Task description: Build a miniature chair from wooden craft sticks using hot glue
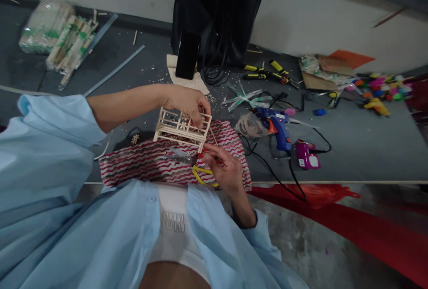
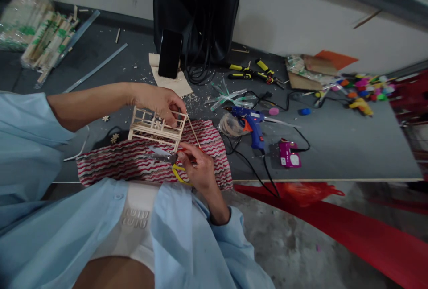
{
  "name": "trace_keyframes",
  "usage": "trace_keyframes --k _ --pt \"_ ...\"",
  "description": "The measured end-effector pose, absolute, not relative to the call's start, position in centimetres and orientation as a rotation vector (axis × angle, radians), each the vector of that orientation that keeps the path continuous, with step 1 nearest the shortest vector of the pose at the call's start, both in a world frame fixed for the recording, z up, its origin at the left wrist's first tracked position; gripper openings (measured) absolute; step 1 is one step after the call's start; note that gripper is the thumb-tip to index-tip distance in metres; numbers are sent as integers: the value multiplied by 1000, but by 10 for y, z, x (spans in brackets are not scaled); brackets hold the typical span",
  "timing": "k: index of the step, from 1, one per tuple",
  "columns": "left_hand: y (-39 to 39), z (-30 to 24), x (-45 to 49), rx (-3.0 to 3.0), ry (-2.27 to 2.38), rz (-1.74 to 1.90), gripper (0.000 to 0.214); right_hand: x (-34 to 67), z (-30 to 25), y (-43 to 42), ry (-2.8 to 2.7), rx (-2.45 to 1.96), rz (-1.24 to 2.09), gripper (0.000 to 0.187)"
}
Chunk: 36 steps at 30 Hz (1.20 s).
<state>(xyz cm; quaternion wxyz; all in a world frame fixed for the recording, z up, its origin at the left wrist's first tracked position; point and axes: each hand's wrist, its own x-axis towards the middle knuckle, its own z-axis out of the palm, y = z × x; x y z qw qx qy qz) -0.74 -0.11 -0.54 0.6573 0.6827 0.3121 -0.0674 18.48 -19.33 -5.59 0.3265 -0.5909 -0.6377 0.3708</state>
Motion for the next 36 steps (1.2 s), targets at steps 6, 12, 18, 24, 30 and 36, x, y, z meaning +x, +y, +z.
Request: trace_keyframes --k 6,12,18,24,30,36 --pt "-5 -8 -6 1549 744 -20 24 188 -56 -193 -1648 -1553 922 25" --pt "-8 -8 -6 1594 817 100 38 188 -42 -183 -1723 -1522 542 18" --pt "-10 -9 -8 1613 830 172 50 175 -27 -143 -1996 -1336 203 17" --pt "-15 -6 -10 1687 688 190 58 161 -27 -115 -2282 -1343 100 23" --pt "-21 4 -18 1773 770 195 53 160 -23 -112 -2404 -1336 20 25" --pt "-28 12 -39 2026 894 205 56 162 -22 -112 -2399 -1316 75 23"
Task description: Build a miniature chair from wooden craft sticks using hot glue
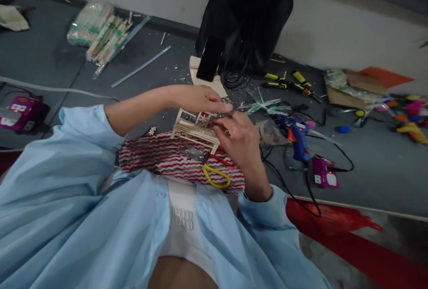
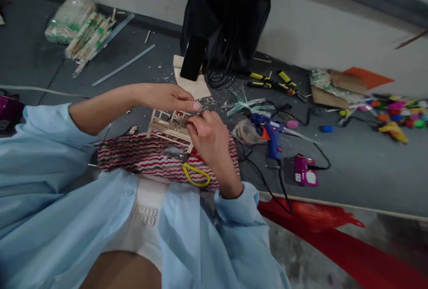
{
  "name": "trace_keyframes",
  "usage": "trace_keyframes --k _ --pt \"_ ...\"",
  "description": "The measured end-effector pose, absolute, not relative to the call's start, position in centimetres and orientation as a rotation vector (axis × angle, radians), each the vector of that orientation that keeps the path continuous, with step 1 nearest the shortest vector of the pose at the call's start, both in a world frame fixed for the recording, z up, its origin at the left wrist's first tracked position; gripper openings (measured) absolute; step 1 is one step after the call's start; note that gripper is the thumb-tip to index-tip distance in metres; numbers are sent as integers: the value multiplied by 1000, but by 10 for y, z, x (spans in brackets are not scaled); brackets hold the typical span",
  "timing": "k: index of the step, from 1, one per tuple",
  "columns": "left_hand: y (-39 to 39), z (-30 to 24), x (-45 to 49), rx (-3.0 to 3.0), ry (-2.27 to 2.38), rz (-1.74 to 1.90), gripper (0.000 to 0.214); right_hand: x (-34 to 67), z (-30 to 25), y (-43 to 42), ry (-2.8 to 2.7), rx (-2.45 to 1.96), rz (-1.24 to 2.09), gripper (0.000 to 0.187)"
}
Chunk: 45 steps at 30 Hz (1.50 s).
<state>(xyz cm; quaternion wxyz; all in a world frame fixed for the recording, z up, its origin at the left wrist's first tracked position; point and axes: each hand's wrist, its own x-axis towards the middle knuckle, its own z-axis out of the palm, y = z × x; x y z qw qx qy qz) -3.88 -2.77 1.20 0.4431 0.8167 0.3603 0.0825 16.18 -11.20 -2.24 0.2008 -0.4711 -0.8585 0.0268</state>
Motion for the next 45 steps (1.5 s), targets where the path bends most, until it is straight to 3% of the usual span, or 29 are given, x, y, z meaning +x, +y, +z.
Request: trace_keyframes --k 7,13,23,27,36,45 --pt "-66 -7 -78 1974 1129 495 57 166 -19 -125 -2240 -1281 226 17" --pt "-103 -40 -82 1757 1184 904 67 177 -43 -141 -1626 -1463 478 23" --pt "-120 -63 -76 1445 1216 1133 41 178 -82 -162 -1288 -1446 1071 35" --pt "-126 -65 -77 1532 1235 1099 44 177 -84 -163 -1282 -1469 993 36" --pt "-126 -53 -73 1901 1322 1110 40 178 -40 -134 -1850 -1298 243 29" --pt "-115 -39 -79 2011 1247 988 30 171 -27 -103 -2214 -1167 573 40"
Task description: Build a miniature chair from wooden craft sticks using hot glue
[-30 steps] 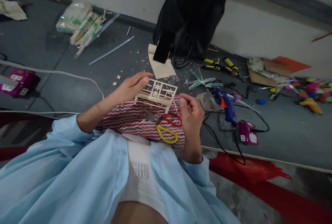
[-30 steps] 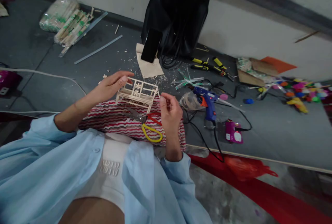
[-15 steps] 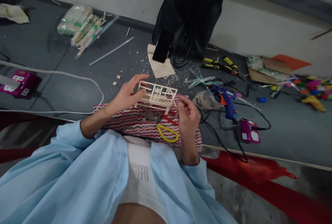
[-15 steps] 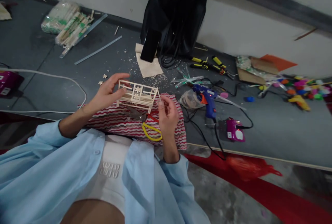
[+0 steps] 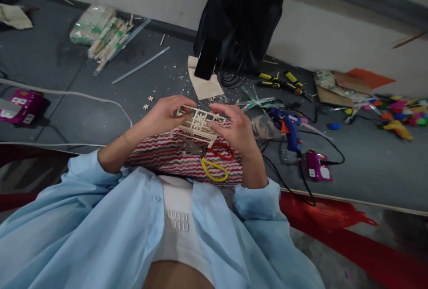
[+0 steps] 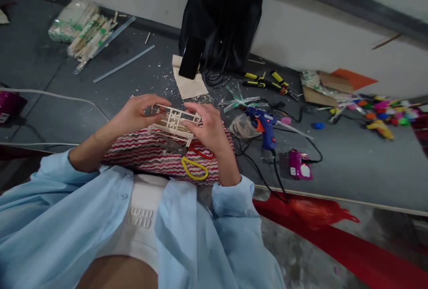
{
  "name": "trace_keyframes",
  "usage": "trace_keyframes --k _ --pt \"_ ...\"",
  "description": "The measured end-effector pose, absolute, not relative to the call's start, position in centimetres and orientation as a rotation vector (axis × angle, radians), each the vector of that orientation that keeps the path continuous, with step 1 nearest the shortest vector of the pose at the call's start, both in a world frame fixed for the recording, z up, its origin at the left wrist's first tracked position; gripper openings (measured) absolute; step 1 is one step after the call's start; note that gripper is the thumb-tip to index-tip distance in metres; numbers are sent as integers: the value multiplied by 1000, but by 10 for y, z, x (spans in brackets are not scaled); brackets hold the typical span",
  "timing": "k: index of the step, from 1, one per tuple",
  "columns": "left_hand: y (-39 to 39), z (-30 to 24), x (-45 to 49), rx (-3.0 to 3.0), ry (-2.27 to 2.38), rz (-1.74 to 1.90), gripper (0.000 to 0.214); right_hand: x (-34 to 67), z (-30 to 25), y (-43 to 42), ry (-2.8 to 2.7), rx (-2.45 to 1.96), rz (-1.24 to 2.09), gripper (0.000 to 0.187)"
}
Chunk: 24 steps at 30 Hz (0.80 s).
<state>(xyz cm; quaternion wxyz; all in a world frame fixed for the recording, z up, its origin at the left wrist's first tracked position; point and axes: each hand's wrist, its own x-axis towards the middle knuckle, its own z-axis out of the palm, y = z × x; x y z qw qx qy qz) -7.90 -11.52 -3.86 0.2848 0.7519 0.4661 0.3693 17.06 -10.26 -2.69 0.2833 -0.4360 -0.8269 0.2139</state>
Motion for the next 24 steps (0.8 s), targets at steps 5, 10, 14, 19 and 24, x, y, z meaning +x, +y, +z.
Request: trace_keyframes --k 5,10,14,19,24 --pt "-104 -30 -84 1851 1174 853 35 166 -25 -102 -2103 -1152 886 41" --pt "-99 -32 -82 1835 1107 866 34 163 -28 -102 -1982 -1155 965 42" --pt "-101 -35 -79 1784 1089 899 34 162 -33 -102 -1896 -1160 1004 41" --pt "-101 -38 -77 1756 1096 951 34 160 -37 -101 -1820 -1159 1031 39" --pt "-101 -42 -77 1716 1102 959 36 161 -40 -100 -1788 -1140 1041 38"
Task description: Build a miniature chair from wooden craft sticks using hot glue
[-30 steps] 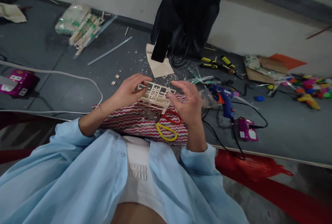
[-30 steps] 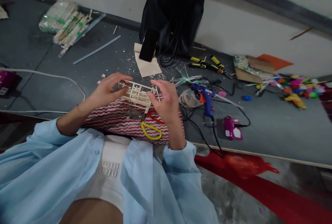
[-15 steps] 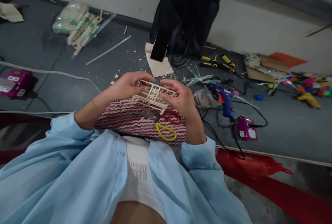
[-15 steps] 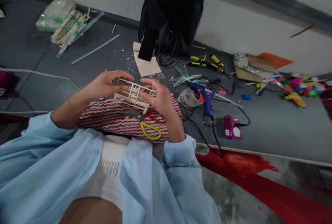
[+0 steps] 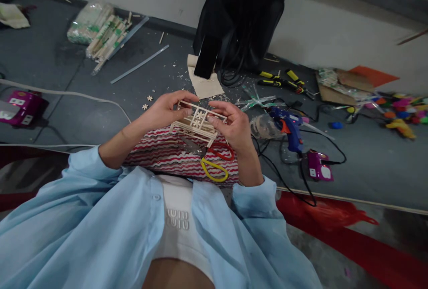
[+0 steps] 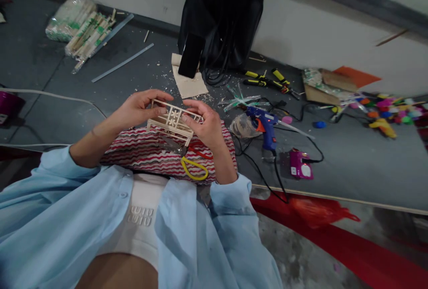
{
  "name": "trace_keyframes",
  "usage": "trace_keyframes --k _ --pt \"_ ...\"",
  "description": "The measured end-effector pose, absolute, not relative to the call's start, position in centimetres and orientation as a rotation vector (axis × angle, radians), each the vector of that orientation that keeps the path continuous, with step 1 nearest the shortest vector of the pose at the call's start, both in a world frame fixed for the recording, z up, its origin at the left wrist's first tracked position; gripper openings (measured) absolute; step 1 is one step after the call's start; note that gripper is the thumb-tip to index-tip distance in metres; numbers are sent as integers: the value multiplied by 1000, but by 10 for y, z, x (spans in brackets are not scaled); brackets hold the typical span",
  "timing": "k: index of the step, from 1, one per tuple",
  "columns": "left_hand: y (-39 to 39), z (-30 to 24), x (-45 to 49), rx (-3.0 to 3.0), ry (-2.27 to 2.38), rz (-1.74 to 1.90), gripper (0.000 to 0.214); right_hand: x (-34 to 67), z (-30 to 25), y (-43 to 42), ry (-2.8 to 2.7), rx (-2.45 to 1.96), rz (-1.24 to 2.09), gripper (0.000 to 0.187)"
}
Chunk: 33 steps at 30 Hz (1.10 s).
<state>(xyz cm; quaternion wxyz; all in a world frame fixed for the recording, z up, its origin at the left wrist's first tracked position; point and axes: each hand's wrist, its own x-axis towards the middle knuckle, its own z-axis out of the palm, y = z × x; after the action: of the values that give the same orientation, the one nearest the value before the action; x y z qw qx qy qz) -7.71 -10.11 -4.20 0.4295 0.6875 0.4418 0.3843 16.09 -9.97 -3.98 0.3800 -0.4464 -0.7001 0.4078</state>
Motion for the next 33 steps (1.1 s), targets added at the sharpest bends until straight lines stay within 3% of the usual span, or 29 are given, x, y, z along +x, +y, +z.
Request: trace_keyframes --k 10,24,33 --pt "-104 -63 -83 1667 1280 1138 48 183 -54 -107 -1474 -1240 973 40" --pt "-117 -75 -78 1459 1249 1334 33 170 -49 -118 -1435 -1280 979 20" --pt "-84 -75 -80 1506 1412 1392 17 160 -65 -74 -1379 -1192 959 27"
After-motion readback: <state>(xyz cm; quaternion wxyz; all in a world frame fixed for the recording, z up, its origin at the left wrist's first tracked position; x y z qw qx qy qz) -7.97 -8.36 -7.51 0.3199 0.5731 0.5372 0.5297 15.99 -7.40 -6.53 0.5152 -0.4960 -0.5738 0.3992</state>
